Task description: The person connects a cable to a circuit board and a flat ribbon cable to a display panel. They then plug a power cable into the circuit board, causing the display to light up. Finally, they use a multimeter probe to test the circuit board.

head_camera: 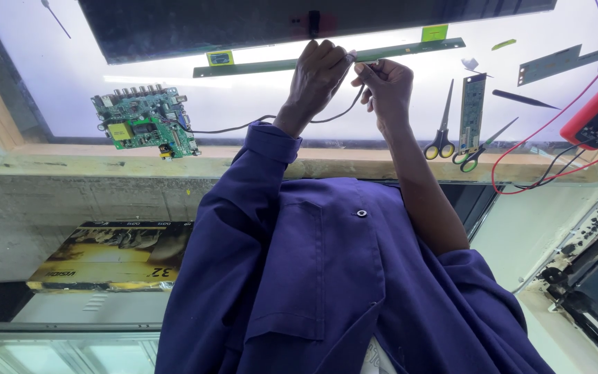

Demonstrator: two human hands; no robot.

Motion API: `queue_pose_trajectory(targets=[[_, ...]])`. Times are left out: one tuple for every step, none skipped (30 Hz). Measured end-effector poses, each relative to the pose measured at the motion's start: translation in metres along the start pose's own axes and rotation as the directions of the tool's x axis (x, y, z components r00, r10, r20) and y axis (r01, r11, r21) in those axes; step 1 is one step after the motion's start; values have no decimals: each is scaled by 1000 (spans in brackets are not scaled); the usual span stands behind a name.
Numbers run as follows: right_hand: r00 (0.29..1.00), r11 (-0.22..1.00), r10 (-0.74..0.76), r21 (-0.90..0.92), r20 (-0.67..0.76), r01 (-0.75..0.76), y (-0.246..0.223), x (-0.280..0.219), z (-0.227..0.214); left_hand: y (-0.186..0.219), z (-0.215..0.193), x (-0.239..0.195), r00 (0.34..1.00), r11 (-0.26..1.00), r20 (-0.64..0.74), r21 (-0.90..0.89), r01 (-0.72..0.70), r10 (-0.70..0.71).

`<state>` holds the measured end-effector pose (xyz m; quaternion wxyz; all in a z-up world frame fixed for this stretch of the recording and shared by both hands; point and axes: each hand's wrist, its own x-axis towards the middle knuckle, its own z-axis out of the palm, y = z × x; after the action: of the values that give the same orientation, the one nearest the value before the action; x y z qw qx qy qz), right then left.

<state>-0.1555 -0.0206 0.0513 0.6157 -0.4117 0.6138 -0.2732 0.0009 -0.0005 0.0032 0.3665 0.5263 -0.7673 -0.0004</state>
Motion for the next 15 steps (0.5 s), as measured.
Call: queue_pose_trajectory(targets=[[1000, 1000, 0, 0, 0, 0, 0, 0, 0, 0, 0, 0, 1000, 1000, 0, 0, 0, 0], [1000, 1000, -2, -6, 1, 2, 0, 0, 0, 0, -1, 0, 1000, 1000, -1, -3, 0, 0], [1000, 1000, -5, -11, 3, 5, 0, 0, 0, 0, -1, 1, 1000, 1000, -2, -6, 0, 0], [1000, 1000, -5, -11, 2, 5, 0, 1, 0, 0, 0, 0, 1000, 1000, -2, -6, -1, 1], [1000, 1000, 3, -6, 2, -3, -1, 1, 0, 0, 0, 0, 1000, 1000, -2, -10, -1, 1], [1000, 1000, 12, 1, 4, -12, -1, 0, 0, 0, 0, 0, 1000, 1000, -1, -13, -1, 1], [1000, 1000, 12, 2, 4, -12, -2, -1, 0, 1, -2, 0, 1000, 1000, 0, -12, -1, 1], [1000, 1000, 2, -7, 13, -2, -3, -2, 0, 0, -3, 1, 1000, 1000, -6, -20, -1, 1], [1000, 1000, -8, -16, 22, 8, -4, -2, -1, 0, -4, 3, 1000, 1000, -11, -28, -1, 1], [1000, 1000, -11, -14, 21, 11, -3, -2, -4, 0, -5, 5, 1000, 1000, -12, -27, -4, 4], [998, 999, -43, -8, 54, 44, -1, -3, -7, 1, -6, 6, 1000, 999, -24, -34, -1, 0], [994, 997, -74, 0, 86, 74, 1, -4, -9, 2, -8, 7, 999, 999, -33, -43, 3, -4], [994, 997, -74, 1, 85, 74, 0, -6, -12, 2, -7, 5, 999, 999, -33, -44, 1, -3], [994, 996, -67, 62, 89, 61, -1, -7, -14, 1, -5, 4, 1000, 999, -19, -33, 4, -4], [994, 991, -60, 122, 93, 48, -2, -8, -16, 1, -4, 3, 1000, 1000, -6, -22, 6, -6]])
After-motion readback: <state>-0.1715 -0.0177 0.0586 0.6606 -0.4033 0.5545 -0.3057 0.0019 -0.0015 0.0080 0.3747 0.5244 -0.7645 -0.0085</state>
